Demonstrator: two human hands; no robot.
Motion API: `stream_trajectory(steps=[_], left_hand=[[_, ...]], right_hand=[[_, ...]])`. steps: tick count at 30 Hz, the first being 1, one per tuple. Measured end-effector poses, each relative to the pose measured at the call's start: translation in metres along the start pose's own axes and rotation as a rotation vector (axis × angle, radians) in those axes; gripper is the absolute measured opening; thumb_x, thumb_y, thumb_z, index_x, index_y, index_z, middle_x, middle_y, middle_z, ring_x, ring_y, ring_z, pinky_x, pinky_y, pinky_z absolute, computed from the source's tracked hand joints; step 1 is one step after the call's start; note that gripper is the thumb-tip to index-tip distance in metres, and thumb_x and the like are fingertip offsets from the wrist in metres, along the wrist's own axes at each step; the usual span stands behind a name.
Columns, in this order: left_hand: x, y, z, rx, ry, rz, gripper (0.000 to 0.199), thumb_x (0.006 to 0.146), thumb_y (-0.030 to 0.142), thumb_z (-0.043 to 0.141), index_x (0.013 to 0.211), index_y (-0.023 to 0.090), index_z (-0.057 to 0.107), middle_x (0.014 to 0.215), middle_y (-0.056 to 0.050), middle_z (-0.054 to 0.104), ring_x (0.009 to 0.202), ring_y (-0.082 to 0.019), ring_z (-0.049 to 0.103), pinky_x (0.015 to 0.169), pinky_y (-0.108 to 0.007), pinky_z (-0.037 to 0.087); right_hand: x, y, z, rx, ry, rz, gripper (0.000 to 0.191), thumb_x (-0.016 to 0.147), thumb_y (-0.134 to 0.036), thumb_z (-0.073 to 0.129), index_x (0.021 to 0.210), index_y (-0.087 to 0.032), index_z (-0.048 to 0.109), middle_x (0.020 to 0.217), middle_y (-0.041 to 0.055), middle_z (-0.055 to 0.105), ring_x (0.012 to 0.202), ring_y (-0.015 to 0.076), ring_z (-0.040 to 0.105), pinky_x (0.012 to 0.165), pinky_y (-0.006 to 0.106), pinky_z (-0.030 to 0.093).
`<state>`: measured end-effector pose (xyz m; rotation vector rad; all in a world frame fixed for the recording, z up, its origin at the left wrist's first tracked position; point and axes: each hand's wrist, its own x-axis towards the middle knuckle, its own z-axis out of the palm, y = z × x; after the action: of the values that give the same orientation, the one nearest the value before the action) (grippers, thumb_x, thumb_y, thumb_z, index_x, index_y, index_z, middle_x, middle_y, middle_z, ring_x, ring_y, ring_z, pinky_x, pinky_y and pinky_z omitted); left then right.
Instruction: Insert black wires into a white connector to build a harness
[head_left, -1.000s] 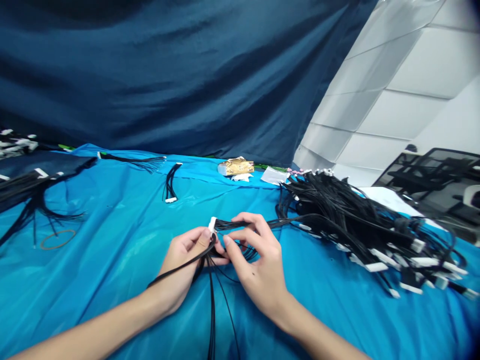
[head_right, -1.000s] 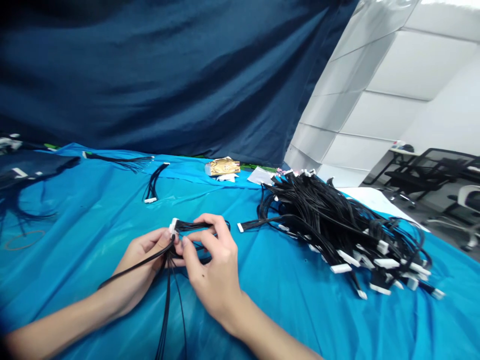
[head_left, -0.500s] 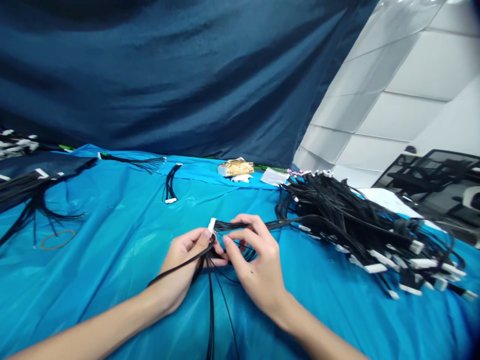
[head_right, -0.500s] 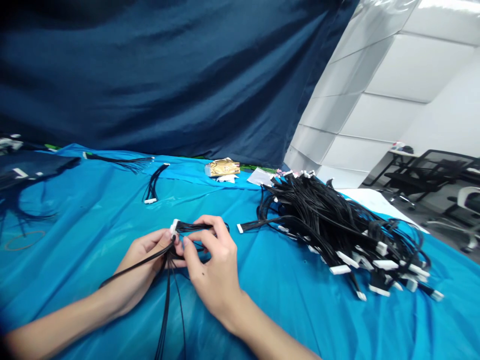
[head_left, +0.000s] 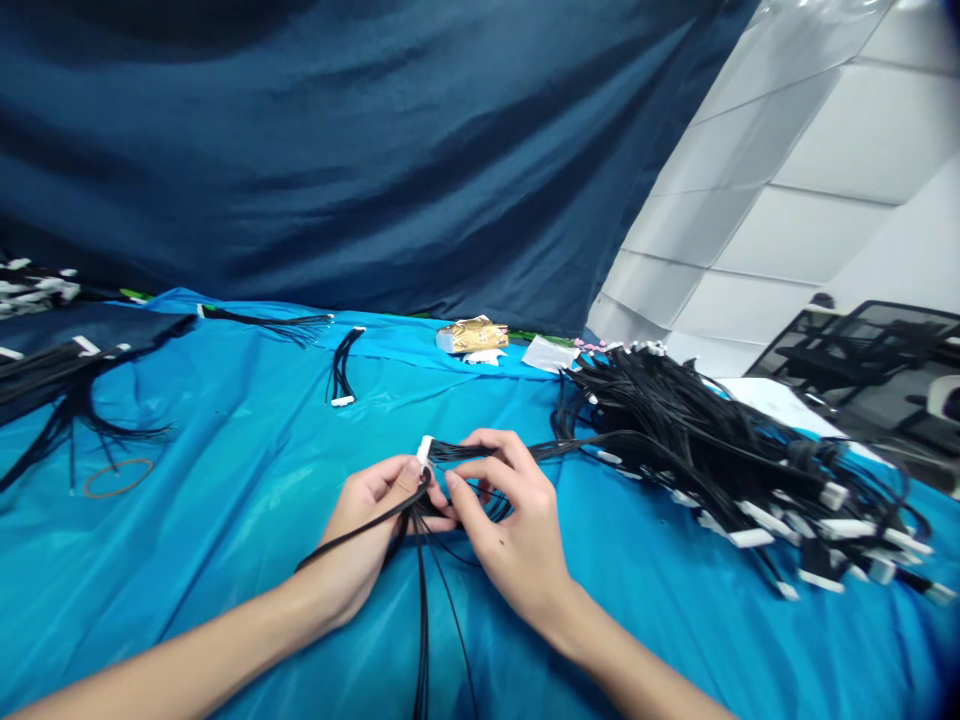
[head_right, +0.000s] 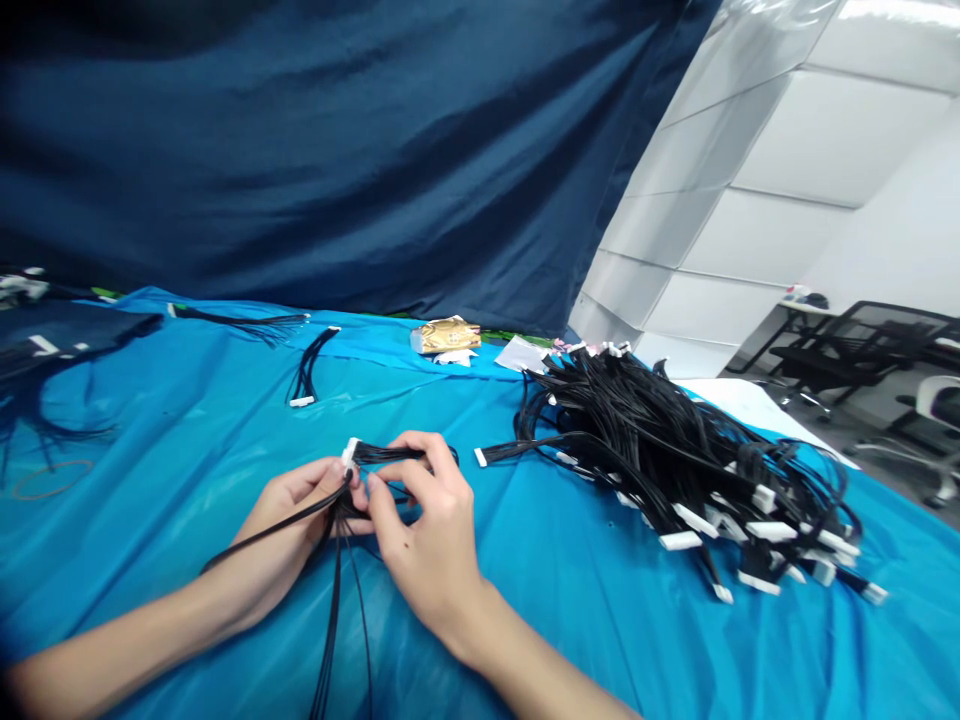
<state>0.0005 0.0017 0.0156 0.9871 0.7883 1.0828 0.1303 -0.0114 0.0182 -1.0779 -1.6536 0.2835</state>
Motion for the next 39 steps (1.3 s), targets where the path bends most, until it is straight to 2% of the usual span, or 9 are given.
stream_trajectory(steps=[39], left_hand=[[0.0017,-0.0035,-0.0043,0.011,-0.012,-0.013,0.021,0.079,0.034,0.051,0.071,0.015,0.057,0.068,0.000,0.053,0.067,-0.011,0.053,0.068,-0.029,0.051]], right_hand=[[-0.0016,0.0003,0.0001,-0.025,0.000,-0.033,0.013,0.078,-0.015,0.051,0.071,-0.018,0.061,0.094,0.0070,0.054,0.088,0.0172,0.055,0.073,0.028,0.046]])
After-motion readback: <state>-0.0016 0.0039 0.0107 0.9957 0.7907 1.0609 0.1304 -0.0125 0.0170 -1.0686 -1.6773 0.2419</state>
